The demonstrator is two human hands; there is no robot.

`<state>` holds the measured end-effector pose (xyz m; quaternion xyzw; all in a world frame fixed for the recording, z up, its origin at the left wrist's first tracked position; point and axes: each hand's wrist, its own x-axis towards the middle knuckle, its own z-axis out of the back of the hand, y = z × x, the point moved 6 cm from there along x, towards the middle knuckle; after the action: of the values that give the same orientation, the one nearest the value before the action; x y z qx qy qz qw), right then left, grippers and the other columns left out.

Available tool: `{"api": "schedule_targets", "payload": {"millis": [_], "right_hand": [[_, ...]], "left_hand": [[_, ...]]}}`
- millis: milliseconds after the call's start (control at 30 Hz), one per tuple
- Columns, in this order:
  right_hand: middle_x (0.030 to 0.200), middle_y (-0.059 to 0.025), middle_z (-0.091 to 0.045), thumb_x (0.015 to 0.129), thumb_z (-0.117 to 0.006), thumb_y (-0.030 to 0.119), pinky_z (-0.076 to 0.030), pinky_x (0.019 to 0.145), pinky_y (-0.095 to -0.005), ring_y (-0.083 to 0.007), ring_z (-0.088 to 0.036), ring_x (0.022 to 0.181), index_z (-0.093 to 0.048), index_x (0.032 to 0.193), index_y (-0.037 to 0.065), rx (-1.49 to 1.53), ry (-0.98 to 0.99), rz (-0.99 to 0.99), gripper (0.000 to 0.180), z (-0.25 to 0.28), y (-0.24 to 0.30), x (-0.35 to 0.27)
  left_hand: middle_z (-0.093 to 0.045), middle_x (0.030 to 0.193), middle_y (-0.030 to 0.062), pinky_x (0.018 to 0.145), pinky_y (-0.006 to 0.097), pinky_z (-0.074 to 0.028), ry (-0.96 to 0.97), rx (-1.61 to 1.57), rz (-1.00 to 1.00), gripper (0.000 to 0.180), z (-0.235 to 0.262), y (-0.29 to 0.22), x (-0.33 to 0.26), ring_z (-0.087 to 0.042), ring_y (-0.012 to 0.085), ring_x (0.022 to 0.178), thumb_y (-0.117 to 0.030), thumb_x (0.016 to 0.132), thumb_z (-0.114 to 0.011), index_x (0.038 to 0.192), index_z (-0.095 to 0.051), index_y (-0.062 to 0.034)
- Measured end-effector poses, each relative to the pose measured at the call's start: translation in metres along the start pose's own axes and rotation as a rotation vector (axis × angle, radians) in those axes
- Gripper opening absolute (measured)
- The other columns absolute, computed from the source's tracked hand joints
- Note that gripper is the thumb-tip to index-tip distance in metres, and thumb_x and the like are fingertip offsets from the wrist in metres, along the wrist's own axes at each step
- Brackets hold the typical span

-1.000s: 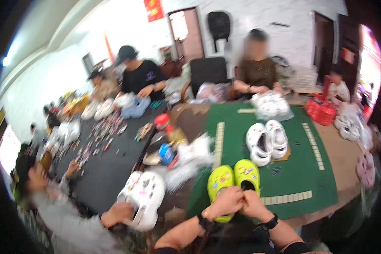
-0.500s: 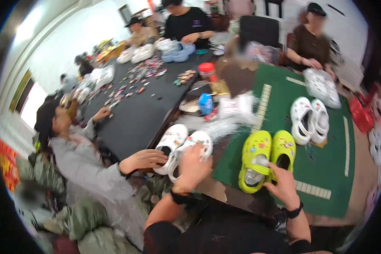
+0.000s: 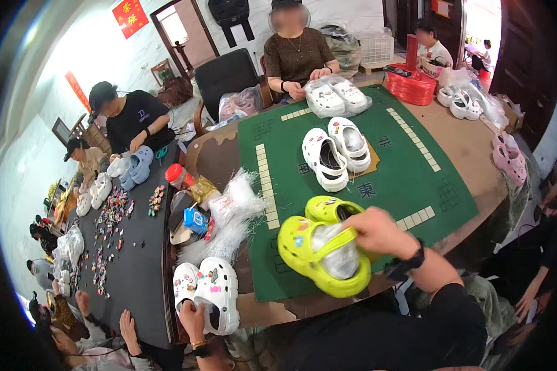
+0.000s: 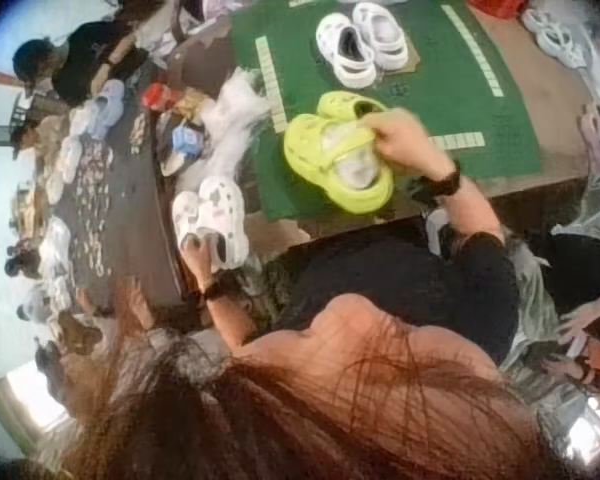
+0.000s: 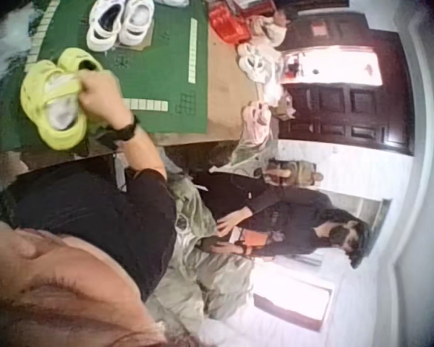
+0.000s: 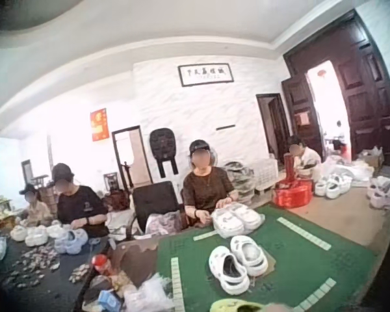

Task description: Attaching decorative charms to foam clogs in a manufacturing setting.

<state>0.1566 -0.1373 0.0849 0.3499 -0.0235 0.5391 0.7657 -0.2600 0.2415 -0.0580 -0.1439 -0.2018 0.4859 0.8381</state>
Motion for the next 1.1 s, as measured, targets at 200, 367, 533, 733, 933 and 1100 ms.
{"api": "schedule_targets", "payload": {"millis": [200,367,533,733,933,1100], "right_hand": [[0.082,-0.0102,-0.066,0.064,-0.063,-0.008,-0.047,0.081,-0.0404,-0.0327,-0.061,0.083,-0.069,0.085,0.007,-0.219,-0.214,-0.062,0.027,0.123,-0.024,-0.026],[0.084,-0.0116,-0.066,0.069,-0.06,-0.005,-0.044,0.088,-0.044,-0.0326,-0.061,0.087,-0.065,0.093,0.006,-0.545,-0.4,-0.022,0.027,0.163,-0.084,-0.026],[0.088,-0.0114,-0.064,0.074,-0.06,0.001,-0.042,0.091,-0.048,-0.0312,-0.06,0.092,-0.063,0.097,0.006,-0.717,-0.405,-0.225,0.024,0.144,-0.199,-0.044],[0.113,-0.0159,-0.059,0.077,-0.06,0.002,-0.04,0.097,-0.0496,-0.0338,-0.051,0.113,-0.058,0.116,0.007,-0.802,-0.28,-0.513,0.04,0.085,-0.245,-0.067],[0.127,-0.0184,-0.053,0.079,-0.063,0.006,-0.04,0.101,-0.0457,-0.0386,-0.052,0.115,-0.053,0.125,0.002,-0.138,-0.343,-0.382,0.047,0.026,-0.16,-0.044],[0.136,-0.0195,-0.049,0.084,-0.069,0.021,-0.044,0.102,-0.0397,-0.0354,-0.051,0.123,-0.047,0.137,0.003,0.609,0.153,-0.488,0.06,-0.068,-0.058,-0.045]], "left_hand": [[-0.049,0.063,0.0155,0.057,0.043,-0.039,-0.085,0.04,-0.049,0.032,-0.005,-0.001,0.007,-0.046,0.0348,0.058,-0.016,0.068,-0.072,0.071,-0.046,0.0024],[-0.049,0.063,0.0187,0.058,0.045,-0.037,-0.08,0.041,-0.029,0.031,-0.007,0.006,0.007,-0.046,0.0371,0.059,-0.015,0.066,-0.069,0.067,-0.044,0.003],[-0.043,0.057,0.0199,0.053,0.045,-0.035,-0.147,0.004,-0.04,0.032,0.011,-0.015,-0.006,-0.043,0.0361,0.053,-0.016,0.067,-0.064,0.061,-0.041,0.0041],[-0.046,0.062,0.0177,0.055,0.047,-0.035,-0.117,-0.066,-0.164,0.027,0.056,-0.102,-0.024,-0.047,0.0372,0.06,-0.015,0.068,-0.065,0.062,-0.045,0.0015],[-0.056,0.071,0.0195,0.059,0.047,-0.042,0.106,-0.194,-0.27,0.022,-0.01,-0.208,-0.013,-0.056,0.0396,0.066,-0.018,0.074,-0.067,0.069,-0.056,0.0001],[-0.061,0.082,0.0213,0.067,0.049,-0.046,0.319,-0.308,-0.342,0.024,-0.084,-0.305,-0.03,-0.059,0.0428,0.078,-0.023,0.082,-0.065,0.086,-0.062,0.0008]]}}
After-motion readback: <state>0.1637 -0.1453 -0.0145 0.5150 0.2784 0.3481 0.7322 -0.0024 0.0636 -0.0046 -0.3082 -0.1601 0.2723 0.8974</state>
